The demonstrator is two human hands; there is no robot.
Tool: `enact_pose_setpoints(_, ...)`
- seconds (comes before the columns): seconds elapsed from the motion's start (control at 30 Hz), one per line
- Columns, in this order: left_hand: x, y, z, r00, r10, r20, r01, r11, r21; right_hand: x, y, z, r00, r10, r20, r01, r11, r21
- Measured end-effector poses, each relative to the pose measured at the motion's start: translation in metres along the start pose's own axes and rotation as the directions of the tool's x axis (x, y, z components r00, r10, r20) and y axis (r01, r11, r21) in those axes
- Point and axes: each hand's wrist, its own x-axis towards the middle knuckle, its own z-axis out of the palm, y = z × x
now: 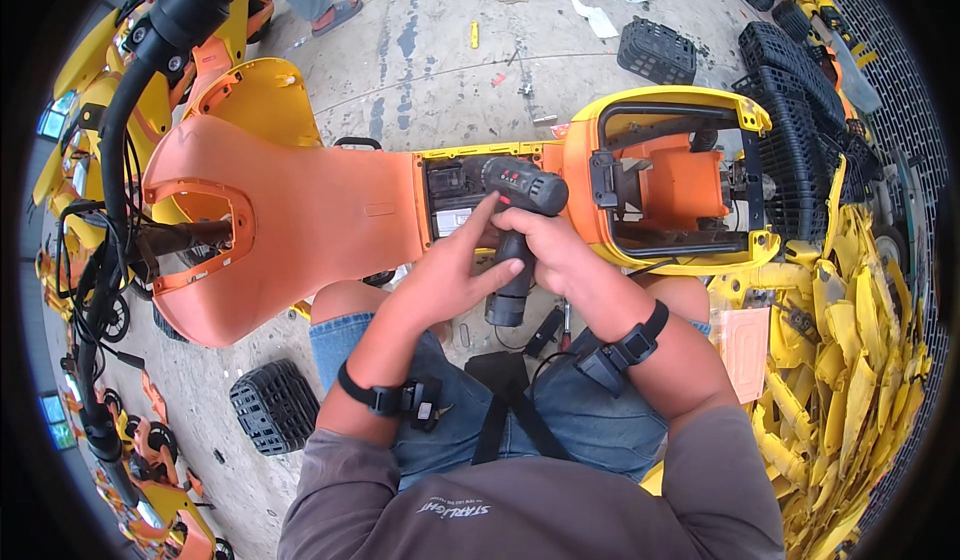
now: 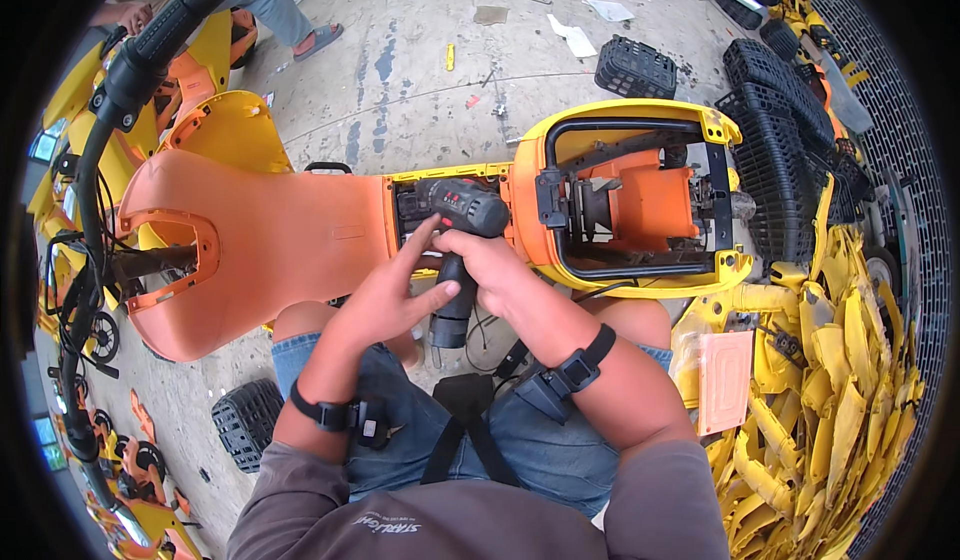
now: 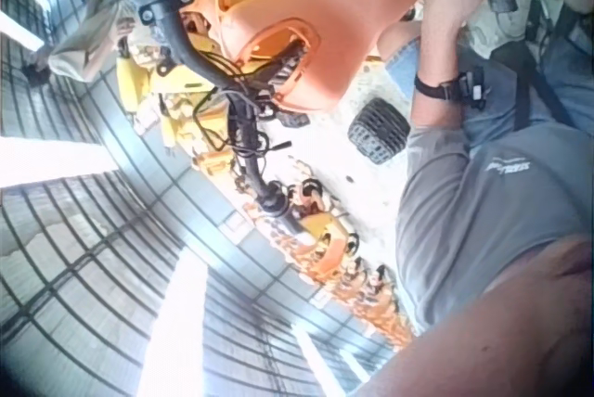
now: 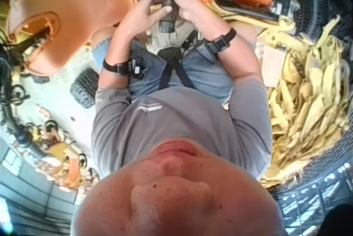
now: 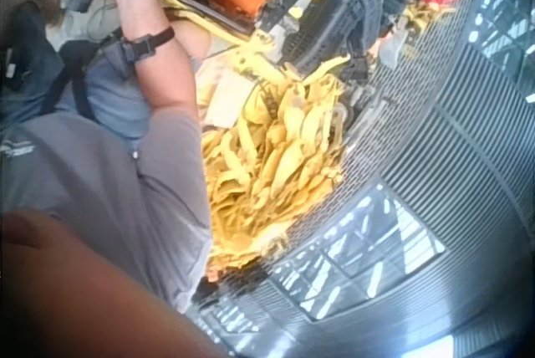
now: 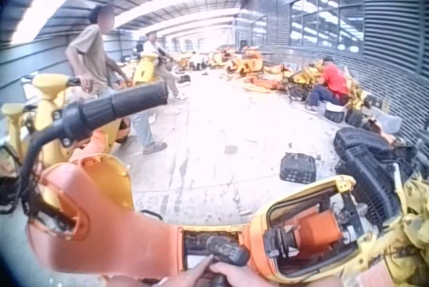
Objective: The person uses a power drill to drive screws into the battery compartment and internal wiring area of a yellow electric scooter, then secures an orange plastic panel by hand.
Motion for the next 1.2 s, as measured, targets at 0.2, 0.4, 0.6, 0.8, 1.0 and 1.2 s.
enact_pose_setpoints(0.2,-0.048,0.057,-0.049,0.823,0.355,-0.443,-0.037,0.812,0.582,0.025,0.001,-0.014,0.991,0.038,-0.126,-0.065,0.974,-0.219)
enact_pose_setpoints(0.4,-0.157,0.138,-0.146,0.442,0.743,-0.504,0.013,0.556,0.831,0.02,-0.003,-0.014,0.984,0.031,-0.173,-0.051,0.993,-0.108)
enact_pose_setpoints(0.6,-0.316,0.151,-0.317,0.41,0.62,-0.669,0.658,0.307,0.687,0.011,-0.015,-0.015,0.988,0.007,-0.153,-0.006,1.0,0.003)
enact_pose_setpoints(0.8,-0.359,0.117,-0.358,0.324,-0.305,-0.896,0.431,0.89,-0.147,0.006,-0.004,-0.017,0.98,0.024,-0.199,-0.012,0.998,0.063)
enact_pose_setpoints(1.0,-0.353,0.137,-0.342,0.394,-0.504,-0.768,0.457,0.833,-0.312,0.004,0.025,-0.01,0.985,0.106,-0.139,-0.112,0.993,-0.037)
enact_pose_setpoints(1.2,-0.355,0.129,-0.301,0.363,-0.413,-0.835,0.331,0.895,-0.298,0.003,0.047,-0.003,0.968,0.231,-0.1,-0.242,0.965,-0.104)
